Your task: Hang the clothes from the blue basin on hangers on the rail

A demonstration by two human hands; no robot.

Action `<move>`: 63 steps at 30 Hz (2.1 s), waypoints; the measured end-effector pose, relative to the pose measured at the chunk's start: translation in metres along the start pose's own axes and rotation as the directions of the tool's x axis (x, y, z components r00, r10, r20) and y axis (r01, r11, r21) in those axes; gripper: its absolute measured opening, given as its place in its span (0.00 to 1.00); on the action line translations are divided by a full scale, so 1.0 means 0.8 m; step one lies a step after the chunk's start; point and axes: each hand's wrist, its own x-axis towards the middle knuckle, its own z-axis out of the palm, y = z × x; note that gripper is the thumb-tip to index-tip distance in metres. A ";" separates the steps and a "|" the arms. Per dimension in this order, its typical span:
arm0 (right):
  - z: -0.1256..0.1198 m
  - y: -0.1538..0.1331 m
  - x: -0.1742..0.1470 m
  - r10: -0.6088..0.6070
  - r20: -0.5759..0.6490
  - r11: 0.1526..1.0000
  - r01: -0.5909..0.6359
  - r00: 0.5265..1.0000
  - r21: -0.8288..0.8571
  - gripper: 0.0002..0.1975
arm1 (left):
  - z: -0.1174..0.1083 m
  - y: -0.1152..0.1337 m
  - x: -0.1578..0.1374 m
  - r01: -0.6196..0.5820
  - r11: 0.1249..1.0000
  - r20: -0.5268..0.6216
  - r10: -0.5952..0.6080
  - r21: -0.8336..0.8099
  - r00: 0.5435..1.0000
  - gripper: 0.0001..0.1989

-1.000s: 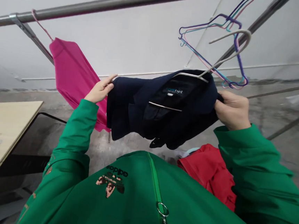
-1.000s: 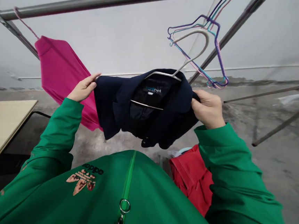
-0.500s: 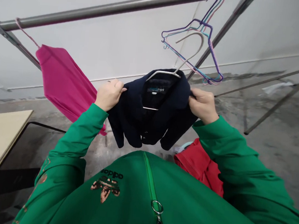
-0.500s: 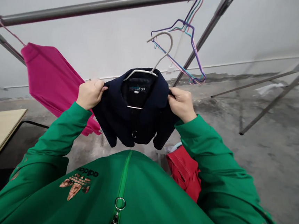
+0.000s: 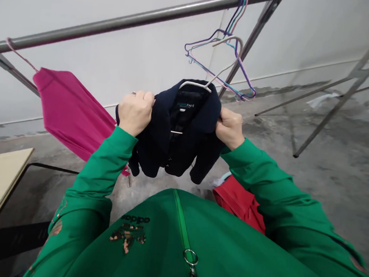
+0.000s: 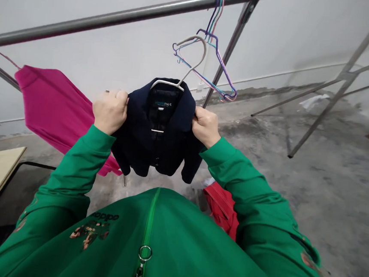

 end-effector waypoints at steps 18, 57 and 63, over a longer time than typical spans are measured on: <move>-0.039 -0.004 0.006 -0.152 0.557 0.988 0.127 0.817 0.083 0.22 | 0.014 -0.071 -0.043 -0.048 0.995 -0.014 0.049 0.087 0.999 0.21; 0.341 -0.295 0.207 0.072 0.513 0.915 -0.261 0.855 0.308 0.11 | 0.042 -0.088 -0.410 0.652 0.721 0.513 -0.477 -0.236 0.714 0.10; 0.354 -0.311 0.202 0.057 0.535 0.949 -0.212 0.843 0.232 0.14 | 0.044 -0.089 -0.411 0.693 0.695 0.611 -0.469 -0.190 0.638 0.11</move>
